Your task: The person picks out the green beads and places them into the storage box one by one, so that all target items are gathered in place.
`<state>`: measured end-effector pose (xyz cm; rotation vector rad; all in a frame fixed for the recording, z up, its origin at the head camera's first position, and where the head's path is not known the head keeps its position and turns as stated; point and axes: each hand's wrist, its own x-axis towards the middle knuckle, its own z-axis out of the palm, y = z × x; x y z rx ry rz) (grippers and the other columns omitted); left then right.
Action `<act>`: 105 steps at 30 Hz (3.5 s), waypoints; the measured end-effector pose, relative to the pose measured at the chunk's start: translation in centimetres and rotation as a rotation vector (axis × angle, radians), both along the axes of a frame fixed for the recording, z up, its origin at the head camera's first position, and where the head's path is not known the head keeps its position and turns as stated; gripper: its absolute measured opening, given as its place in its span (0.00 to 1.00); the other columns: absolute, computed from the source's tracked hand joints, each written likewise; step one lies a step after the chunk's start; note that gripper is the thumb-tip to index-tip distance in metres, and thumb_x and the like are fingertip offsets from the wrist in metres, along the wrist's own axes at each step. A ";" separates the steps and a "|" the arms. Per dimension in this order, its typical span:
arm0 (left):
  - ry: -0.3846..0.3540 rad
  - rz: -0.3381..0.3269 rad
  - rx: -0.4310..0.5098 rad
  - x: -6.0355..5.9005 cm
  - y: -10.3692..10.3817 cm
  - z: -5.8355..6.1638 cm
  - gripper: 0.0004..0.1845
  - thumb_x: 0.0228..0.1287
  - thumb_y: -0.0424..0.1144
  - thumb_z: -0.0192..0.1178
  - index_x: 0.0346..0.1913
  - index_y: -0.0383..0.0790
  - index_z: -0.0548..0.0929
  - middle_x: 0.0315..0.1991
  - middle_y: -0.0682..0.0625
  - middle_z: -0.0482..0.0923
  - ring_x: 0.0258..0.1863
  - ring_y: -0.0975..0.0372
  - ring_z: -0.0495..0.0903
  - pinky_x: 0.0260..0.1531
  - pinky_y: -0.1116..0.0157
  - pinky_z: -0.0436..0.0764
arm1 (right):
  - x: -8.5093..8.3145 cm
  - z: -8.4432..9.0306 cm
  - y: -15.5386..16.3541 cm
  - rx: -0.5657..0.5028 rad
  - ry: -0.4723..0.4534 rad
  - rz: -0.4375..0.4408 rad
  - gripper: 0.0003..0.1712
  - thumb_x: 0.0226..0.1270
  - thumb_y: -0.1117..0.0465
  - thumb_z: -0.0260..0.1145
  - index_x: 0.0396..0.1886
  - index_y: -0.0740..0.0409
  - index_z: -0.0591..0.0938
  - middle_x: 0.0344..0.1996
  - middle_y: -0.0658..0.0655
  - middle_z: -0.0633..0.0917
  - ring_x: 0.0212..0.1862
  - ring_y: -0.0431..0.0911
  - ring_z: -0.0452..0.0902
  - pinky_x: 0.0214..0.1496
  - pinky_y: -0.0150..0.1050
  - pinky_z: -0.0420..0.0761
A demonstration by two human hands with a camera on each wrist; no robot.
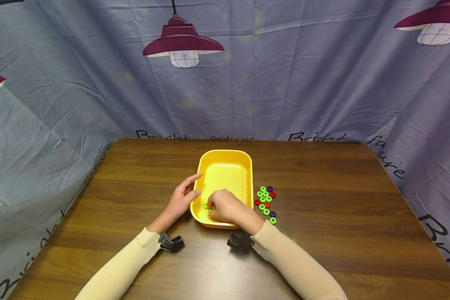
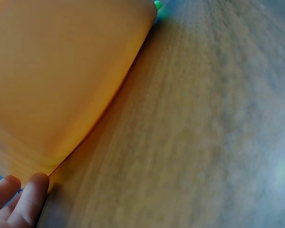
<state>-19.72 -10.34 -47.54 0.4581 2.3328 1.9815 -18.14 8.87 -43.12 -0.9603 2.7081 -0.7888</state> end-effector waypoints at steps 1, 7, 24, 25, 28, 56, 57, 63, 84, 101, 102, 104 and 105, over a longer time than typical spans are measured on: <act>-0.001 0.000 -0.003 0.0 0.0 0.0 0.29 0.67 0.26 0.56 0.72 0.36 0.72 0.67 0.33 0.74 0.60 0.40 0.80 0.48 0.73 0.81 | 0.0 0.0 0.0 -0.001 0.003 0.010 0.04 0.46 0.69 0.71 0.21 0.57 0.86 0.13 0.42 0.73 0.19 0.33 0.64 0.24 0.26 0.63; 0.003 0.006 -0.019 0.0 0.0 0.0 0.29 0.67 0.27 0.56 0.71 0.37 0.73 0.68 0.34 0.74 0.60 0.42 0.80 0.49 0.73 0.80 | 0.0 0.0 0.0 -0.001 0.004 0.048 0.05 0.49 0.71 0.71 0.26 0.59 0.87 0.15 0.43 0.75 0.21 0.32 0.65 0.27 0.25 0.66; 0.004 0.000 -0.020 0.0 -0.2 -0.2 0.29 0.68 0.27 0.56 0.72 0.37 0.72 0.70 0.35 0.72 0.60 0.41 0.80 0.50 0.71 0.81 | 0.0 0.0 -0.2 0.004 -0.038 0.055 0.03 0.56 0.69 0.71 0.30 0.59 0.89 0.16 0.44 0.77 0.23 0.34 0.67 0.30 0.26 0.69; 0.003 0.000 -0.021 0.0 -0.2 -0.2 0.29 0.68 0.27 0.56 0.72 0.37 0.72 0.70 0.35 0.72 0.60 0.41 0.80 0.50 0.71 0.81 | 0.0 0.0 -0.1 0.003 -0.037 0.056 0.03 0.55 0.69 0.71 0.30 0.58 0.89 0.16 0.44 0.77 0.23 0.34 0.67 0.30 0.26 0.69; 0.005 -0.003 -0.024 0.0 -0.2 -0.1 0.29 0.68 0.27 0.56 0.72 0.37 0.72 0.71 0.36 0.72 0.59 0.41 0.80 0.49 0.71 0.81 | -0.1 0.0 -0.1 -0.001 -0.028 0.056 0.04 0.55 0.69 0.71 0.29 0.58 0.89 0.16 0.43 0.77 0.23 0.34 0.68 0.30 0.26 0.69; -0.006 -0.002 0.004 -0.2 -0.1 -0.3 0.29 0.67 0.27 0.56 0.72 0.36 0.72 0.70 0.34 0.72 0.61 0.40 0.79 0.49 0.70 0.82 | -0.5 4.2 7.2 -0.273 0.174 -0.268 0.07 0.63 0.65 0.72 0.39 0.62 0.90 0.27 0.52 0.89 0.28 0.38 0.77 0.32 0.30 0.78; -0.008 -0.001 0.006 -0.2 -0.1 -0.3 0.29 0.67 0.27 0.56 0.72 0.37 0.72 0.70 0.35 0.72 0.61 0.40 0.79 0.49 0.70 0.82 | -0.5 4.1 7.9 -0.278 0.186 -0.291 0.07 0.63 0.64 0.72 0.39 0.61 0.90 0.27 0.52 0.89 0.27 0.38 0.77 0.32 0.30 0.78; -0.009 -0.003 0.009 0.0 -0.1 -0.1 0.30 0.67 0.27 0.56 0.72 0.37 0.72 0.69 0.34 0.72 0.61 0.40 0.79 0.49 0.71 0.82 | -0.1 2.4 12.2 -0.270 0.215 -0.406 0.07 0.63 0.64 0.73 0.40 0.60 0.90 0.29 0.52 0.90 0.26 0.37 0.76 0.29 0.30 0.77; -0.011 -0.002 0.012 0.1 0.0 -0.1 0.29 0.67 0.27 0.56 0.72 0.36 0.71 0.67 0.31 0.74 0.60 0.39 0.79 0.47 0.70 0.82 | 0.6 -2.7 16.1 -0.107 0.107 -0.422 0.04 0.60 0.65 0.74 0.34 0.58 0.89 0.24 0.48 0.86 0.26 0.35 0.73 0.30 0.30 0.74; -0.013 0.001 0.006 0.0 0.0 -0.1 0.29 0.68 0.26 0.56 0.72 0.36 0.72 0.70 0.33 0.72 0.62 0.40 0.78 0.49 0.70 0.82 | 0.5 -2.9 16.4 -0.097 0.134 -0.403 0.03 0.58 0.66 0.74 0.33 0.57 0.89 0.23 0.47 0.85 0.26 0.34 0.72 0.29 0.30 0.73; -0.015 0.001 0.005 0.0 0.0 -0.1 0.29 0.68 0.26 0.56 0.72 0.36 0.72 0.69 0.33 0.72 0.62 0.40 0.78 0.49 0.70 0.82 | 0.5 -2.9 16.4 -0.096 0.134 -0.398 0.03 0.58 0.67 0.73 0.33 0.57 0.89 0.22 0.47 0.84 0.26 0.34 0.71 0.29 0.30 0.73; -0.018 0.001 0.003 0.0 0.0 -0.1 0.29 0.68 0.26 0.56 0.72 0.36 0.72 0.70 0.33 0.72 0.62 0.40 0.78 0.49 0.70 0.82 | 0.5 -2.9 16.4 -0.095 0.132 -0.383 0.05 0.59 0.67 0.73 0.35 0.57 0.89 0.23 0.47 0.84 0.26 0.34 0.71 0.29 0.30 0.73; -0.021 0.000 0.005 0.0 0.0 -0.1 0.29 0.68 0.26 0.56 0.72 0.36 0.72 0.70 0.33 0.72 0.62 0.40 0.78 0.49 0.70 0.82 | 0.5 -2.9 16.4 -0.096 0.131 -0.373 0.06 0.59 0.68 0.72 0.36 0.57 0.89 0.23 0.47 0.84 0.26 0.34 0.71 0.29 0.30 0.73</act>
